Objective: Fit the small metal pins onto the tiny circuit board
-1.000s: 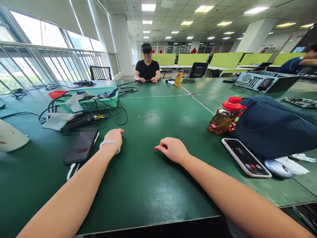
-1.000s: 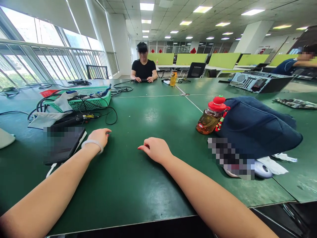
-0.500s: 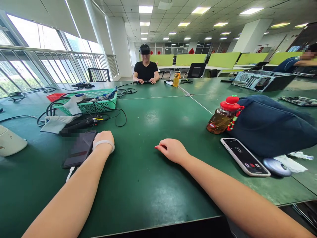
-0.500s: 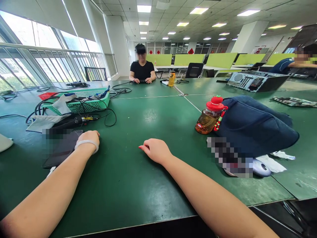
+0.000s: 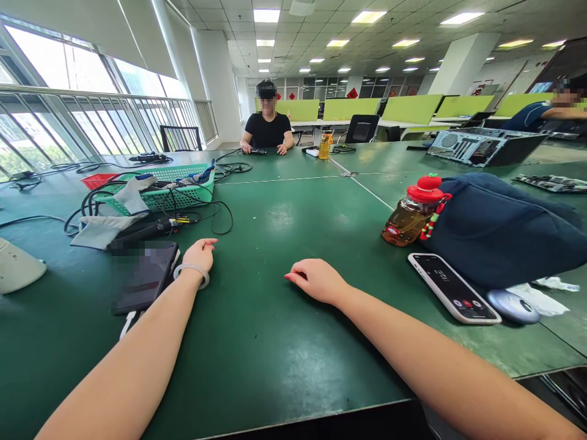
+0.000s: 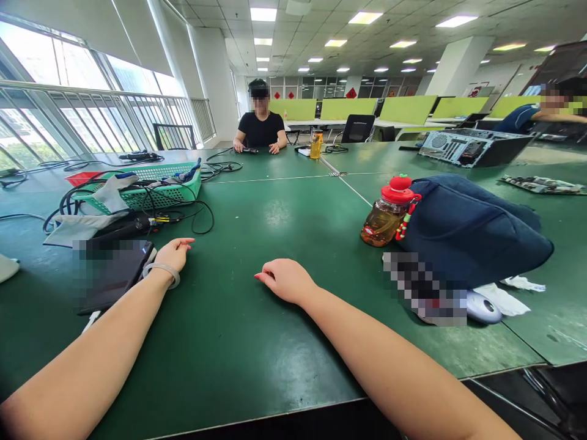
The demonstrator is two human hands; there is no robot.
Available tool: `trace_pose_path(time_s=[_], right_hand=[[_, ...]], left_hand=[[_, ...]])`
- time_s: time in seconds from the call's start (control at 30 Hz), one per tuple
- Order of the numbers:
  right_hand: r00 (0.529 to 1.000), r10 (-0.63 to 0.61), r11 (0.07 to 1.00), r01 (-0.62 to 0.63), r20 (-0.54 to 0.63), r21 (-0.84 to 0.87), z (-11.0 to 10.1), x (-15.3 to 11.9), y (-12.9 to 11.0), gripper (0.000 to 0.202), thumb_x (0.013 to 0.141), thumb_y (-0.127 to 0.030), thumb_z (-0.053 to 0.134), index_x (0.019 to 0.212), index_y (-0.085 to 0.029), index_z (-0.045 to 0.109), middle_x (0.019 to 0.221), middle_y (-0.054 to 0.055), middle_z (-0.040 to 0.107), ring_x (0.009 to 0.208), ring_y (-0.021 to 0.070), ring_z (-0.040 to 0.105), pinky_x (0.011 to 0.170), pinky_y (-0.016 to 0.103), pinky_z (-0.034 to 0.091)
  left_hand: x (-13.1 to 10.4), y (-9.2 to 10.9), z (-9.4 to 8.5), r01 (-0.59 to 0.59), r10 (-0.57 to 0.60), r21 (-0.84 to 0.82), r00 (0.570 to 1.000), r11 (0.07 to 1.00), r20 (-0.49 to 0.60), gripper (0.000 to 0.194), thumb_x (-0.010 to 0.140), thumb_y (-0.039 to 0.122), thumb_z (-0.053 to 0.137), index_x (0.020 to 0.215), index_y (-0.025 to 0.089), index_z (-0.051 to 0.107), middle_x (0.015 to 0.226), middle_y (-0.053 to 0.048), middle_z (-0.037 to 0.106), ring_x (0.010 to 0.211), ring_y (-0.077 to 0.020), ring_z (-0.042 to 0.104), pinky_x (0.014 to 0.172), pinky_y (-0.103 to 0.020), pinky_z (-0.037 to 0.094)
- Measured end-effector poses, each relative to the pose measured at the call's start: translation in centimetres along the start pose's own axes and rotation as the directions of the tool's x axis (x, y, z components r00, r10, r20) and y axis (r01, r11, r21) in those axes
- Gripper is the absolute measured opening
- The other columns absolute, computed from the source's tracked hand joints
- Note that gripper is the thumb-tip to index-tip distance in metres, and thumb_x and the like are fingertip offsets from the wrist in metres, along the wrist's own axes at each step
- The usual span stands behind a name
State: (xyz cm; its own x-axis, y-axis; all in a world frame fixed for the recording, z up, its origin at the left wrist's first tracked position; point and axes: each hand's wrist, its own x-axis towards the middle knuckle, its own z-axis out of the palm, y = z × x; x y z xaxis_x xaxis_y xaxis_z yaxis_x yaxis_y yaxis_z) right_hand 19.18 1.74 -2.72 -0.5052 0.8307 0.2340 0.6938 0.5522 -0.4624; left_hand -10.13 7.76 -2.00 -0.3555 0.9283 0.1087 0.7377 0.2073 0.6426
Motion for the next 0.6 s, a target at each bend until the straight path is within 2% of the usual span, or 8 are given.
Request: trace_pose_path(time_s=[0.07, 0.17, 0.23, 0.3, 0.33, 0.47, 0.6], right_hand=[[1.0, 0.008, 0.999, -0.008, 0.008, 0.039, 0.2, 0.1, 0.1, 0.024, 0.086, -0.036, 0.049, 0.073, -0.019, 0.061, 0.068, 0.0, 0.058, 0.063, 0.0106, 0.05, 0.059, 0.023, 0.036], [0.999, 0.032, 0.997, -0.031, -0.005, 0.064, 0.6, 0.3, 0.2, 0.013, 0.078, -0.031, 0.061, 0.084, -0.019, 0.062, 0.076, 0.0, 0.057, 0.068, 0.0112, 0.051, 0.063, 0.024, 0.04], [0.999, 0.043, 0.996, -0.04, -0.025, 0.078, 0.9, 0.4, 0.4, 0.022, 0.073, -0.029, 0.067, 0.092, -0.019, 0.063, 0.085, 0.002, 0.057, 0.073, 0.0117, 0.052, 0.067, 0.025, 0.042], [0.998, 0.048, 0.995, -0.045, -0.036, 0.086, 1.1, 0.4, 0.5, 0.03, 0.071, -0.028, 0.068, 0.099, -0.019, 0.062, 0.092, 0.003, 0.057, 0.078, 0.0127, 0.053, 0.071, 0.026, 0.044], [0.998, 0.049, 0.995, -0.046, -0.032, 0.085, 1.1, 0.4, 0.6, 0.032, 0.071, -0.028, 0.068, 0.102, -0.019, 0.062, 0.094, 0.004, 0.057, 0.079, 0.0133, 0.053, 0.072, 0.027, 0.044], [0.999, 0.031, 0.997, -0.03, -0.013, 0.072, 1.1, 0.4, 0.6, 0.037, 0.072, -0.028, 0.067, 0.108, -0.019, 0.06, 0.097, 0.005, 0.057, 0.085, 0.0155, 0.055, 0.077, 0.029, 0.045], [0.998, -0.059, 0.998, 0.059, -0.001, 0.027, 1.0, 0.3, 0.4, 0.027, 0.076, -0.023, 0.063, 0.103, -0.02, 0.061, 0.107, 0.006, 0.055, 0.095, 0.0164, 0.054, 0.086, 0.031, 0.043]], left_hand=[[-0.6, 0.6, 0.8, -0.031, 0.032, -0.049, 0.999, 0.998, 0.04, 0.036, 0.081, 0.024, 0.036, 0.107, 0.016, 0.061, 0.096, -0.007, 0.065, 0.075, -0.0173, 0.057, 0.064, -0.026, 0.041], [-2.9, 2.4, 2.3, -0.116, 0.143, -0.162, 0.976, 0.98, 0.166, 0.033, 0.082, 0.03, 0.039, 0.104, 0.022, 0.063, 0.092, -0.002, 0.066, 0.07, -0.0135, 0.056, 0.062, -0.023, 0.041], [-5.0, 4.0, 3.1, -0.166, 0.305, -0.402, 0.9, 0.901, 0.312, 0.033, 0.082, 0.033, 0.04, 0.103, 0.019, 0.062, 0.091, -0.004, 0.065, 0.073, -0.0139, 0.056, 0.064, -0.024, 0.041], [-7.1, 5.6, 3.5, -0.178, 0.427, -0.555, 0.83, 0.813, 0.359, 0.033, 0.083, 0.036, 0.042, 0.102, 0.019, 0.062, 0.089, -0.005, 0.064, 0.08, -0.0148, 0.056, 0.072, -0.025, 0.042], [-8.1, 6.2, 3.5, -0.188, 0.461, -0.587, 0.812, 0.787, 0.358, 0.032, 0.083, 0.037, 0.043, 0.101, 0.019, 0.063, 0.088, -0.004, 0.064, 0.082, -0.0148, 0.055, 0.076, -0.026, 0.041], [-10.3, 7.4, 3.5, -0.109, 0.462, -0.651, 0.79, 0.752, 0.402, 0.029, 0.084, 0.036, 0.045, 0.097, 0.018, 0.063, 0.084, -0.003, 0.063, 0.083, -0.0152, 0.055, 0.085, -0.029, 0.039], [-10.8, 7.4, 3.9, 0.041, 0.451, -0.72, 0.754, 0.693, 0.477, 0.027, 0.082, 0.035, 0.049, 0.096, 0.016, 0.062, 0.083, -0.003, 0.063, 0.082, -0.0147, 0.055, 0.084, -0.029, 0.039]])
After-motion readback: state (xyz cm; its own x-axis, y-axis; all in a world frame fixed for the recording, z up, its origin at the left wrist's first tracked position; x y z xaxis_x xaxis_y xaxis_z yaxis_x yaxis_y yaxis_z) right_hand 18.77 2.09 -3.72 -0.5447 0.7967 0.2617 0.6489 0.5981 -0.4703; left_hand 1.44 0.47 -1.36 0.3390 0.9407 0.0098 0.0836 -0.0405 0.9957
